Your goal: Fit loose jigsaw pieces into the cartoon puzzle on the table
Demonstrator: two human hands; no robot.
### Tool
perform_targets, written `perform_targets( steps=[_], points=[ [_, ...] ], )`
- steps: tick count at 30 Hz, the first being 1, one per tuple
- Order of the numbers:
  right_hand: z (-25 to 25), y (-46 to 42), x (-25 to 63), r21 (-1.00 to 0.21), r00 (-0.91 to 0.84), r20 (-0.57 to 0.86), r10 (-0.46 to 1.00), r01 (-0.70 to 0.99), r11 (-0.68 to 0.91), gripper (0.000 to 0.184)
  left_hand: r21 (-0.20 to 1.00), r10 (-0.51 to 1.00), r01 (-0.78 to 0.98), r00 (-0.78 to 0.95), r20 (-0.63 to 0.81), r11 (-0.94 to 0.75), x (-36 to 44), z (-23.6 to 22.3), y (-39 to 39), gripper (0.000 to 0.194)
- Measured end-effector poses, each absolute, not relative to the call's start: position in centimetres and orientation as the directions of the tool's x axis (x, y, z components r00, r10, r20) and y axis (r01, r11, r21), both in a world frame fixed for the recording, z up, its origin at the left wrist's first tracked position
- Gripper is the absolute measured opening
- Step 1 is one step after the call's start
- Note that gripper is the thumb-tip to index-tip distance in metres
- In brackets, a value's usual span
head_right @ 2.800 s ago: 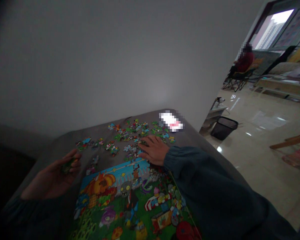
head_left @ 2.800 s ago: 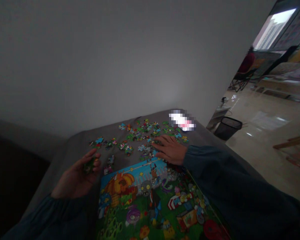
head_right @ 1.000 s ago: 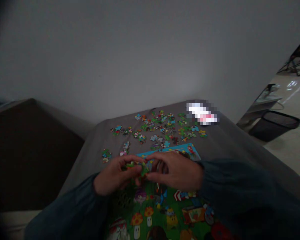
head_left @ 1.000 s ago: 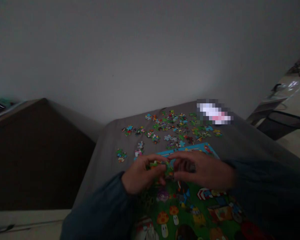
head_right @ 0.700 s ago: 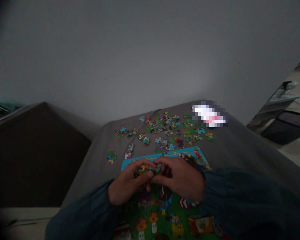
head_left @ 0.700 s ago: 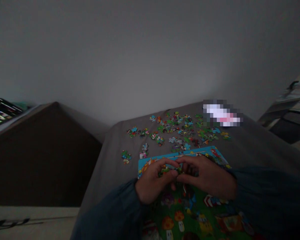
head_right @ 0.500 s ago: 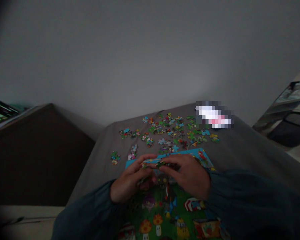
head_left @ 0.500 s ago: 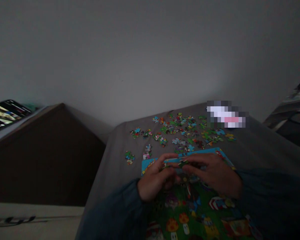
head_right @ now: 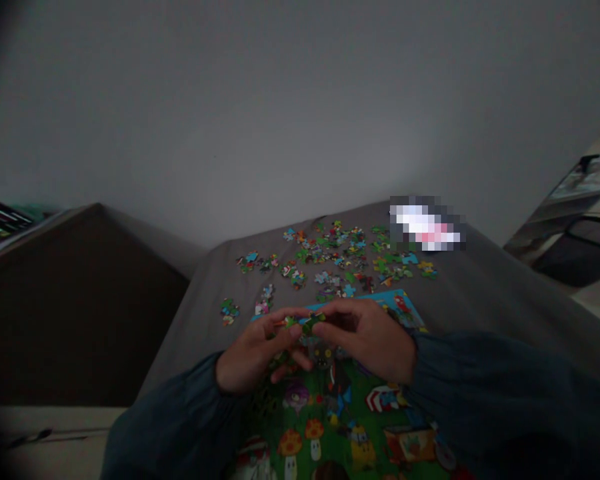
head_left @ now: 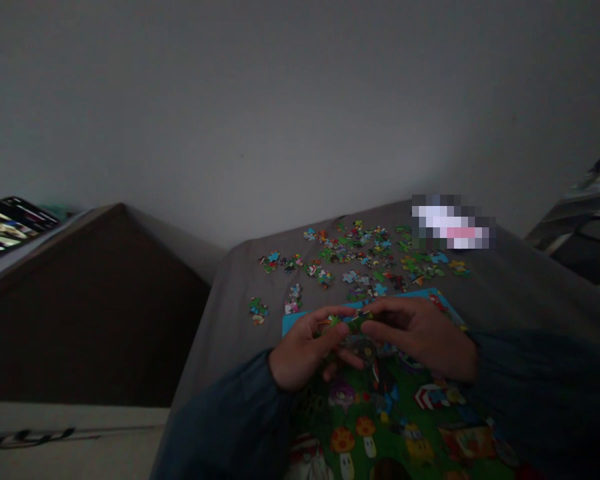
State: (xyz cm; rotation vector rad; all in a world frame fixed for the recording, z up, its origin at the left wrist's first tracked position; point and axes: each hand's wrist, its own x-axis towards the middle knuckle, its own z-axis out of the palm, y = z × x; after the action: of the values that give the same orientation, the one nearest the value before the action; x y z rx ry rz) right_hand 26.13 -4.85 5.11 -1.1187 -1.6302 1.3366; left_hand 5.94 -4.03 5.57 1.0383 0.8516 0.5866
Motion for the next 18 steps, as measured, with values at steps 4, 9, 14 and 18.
perform_targets(
  steps=[4, 9, 14, 18],
  points=[
    [5.1, -4.8, 26.0, -0.997, -0.38, -0.066, 0.923, 0.049, -0.051, 0.027, 0.913, 0.726, 0.12, 0.57, -0.385, 0.389, 5.9, 6.0, -4.0, 0.056],
    [5.2, -4.7, 26.0, -0.994, -0.395, -0.095, 0.914, -0.008, -0.106, 0.027, 0.923, 0.715, 0.206, 0.585, -0.383, 0.326, 6.3, 6.2, -4.4, 0.075],
    [4.9, -4.4, 26.0, -0.98, -0.439, -0.124, 0.89, -0.085, -0.178, 0.032, 0.909, 0.713, 0.277, 0.565, -0.416, 0.311, 6.1, 6.6, -4.3, 0.075],
    [5.0, -4.0, 26.2, -0.977, -0.437, -0.11, 0.893, -0.117, -0.178, 0.033, 0.872, 0.709, 0.256, 0.509, -0.488, 0.416, 5.7, 7.1, -3.9, 0.065]
  ],
)
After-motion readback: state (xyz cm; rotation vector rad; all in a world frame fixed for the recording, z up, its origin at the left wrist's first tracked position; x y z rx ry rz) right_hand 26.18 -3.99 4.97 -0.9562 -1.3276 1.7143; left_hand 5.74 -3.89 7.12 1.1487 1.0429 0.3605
